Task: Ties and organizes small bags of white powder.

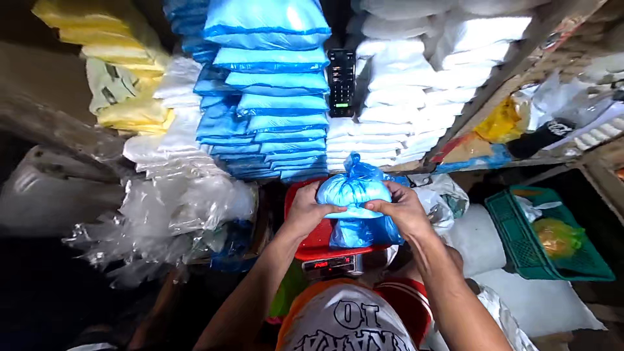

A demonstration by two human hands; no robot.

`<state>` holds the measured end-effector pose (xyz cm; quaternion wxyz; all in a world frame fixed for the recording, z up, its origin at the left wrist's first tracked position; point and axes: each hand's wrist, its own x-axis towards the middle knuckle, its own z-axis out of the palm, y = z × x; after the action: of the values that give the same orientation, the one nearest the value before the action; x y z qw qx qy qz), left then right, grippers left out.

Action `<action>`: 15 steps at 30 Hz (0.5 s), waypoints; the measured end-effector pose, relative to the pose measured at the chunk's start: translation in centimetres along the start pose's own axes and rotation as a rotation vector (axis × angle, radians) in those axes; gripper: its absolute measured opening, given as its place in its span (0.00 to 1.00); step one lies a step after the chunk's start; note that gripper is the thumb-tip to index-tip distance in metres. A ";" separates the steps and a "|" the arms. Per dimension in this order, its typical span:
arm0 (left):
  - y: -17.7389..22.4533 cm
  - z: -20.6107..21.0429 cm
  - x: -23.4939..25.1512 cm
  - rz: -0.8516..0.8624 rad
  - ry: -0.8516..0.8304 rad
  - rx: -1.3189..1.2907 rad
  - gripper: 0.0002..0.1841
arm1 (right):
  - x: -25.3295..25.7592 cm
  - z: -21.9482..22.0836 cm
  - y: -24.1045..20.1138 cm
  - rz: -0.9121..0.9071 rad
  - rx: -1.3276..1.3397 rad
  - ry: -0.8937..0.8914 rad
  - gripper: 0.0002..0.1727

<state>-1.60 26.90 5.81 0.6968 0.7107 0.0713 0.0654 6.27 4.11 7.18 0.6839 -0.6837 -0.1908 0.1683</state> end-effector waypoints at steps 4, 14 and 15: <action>0.4 -1.8 -0.1 0.049 -0.102 0.060 0.38 | 0.5 1.4 0.6 -0.005 0.056 0.058 0.24; -0.3 -5.1 -1.5 -0.003 0.074 -0.047 0.28 | 4.1 6.5 0.0 0.172 0.049 -0.220 0.29; -0.3 -5.8 -1.9 -0.015 0.116 -0.025 0.27 | 4.4 7.5 0.4 0.163 0.075 -0.212 0.27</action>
<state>-4.54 32.24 5.65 0.7009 0.6962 0.1164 0.1023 6.43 12.85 6.86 0.6692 -0.6492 -0.1991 0.3016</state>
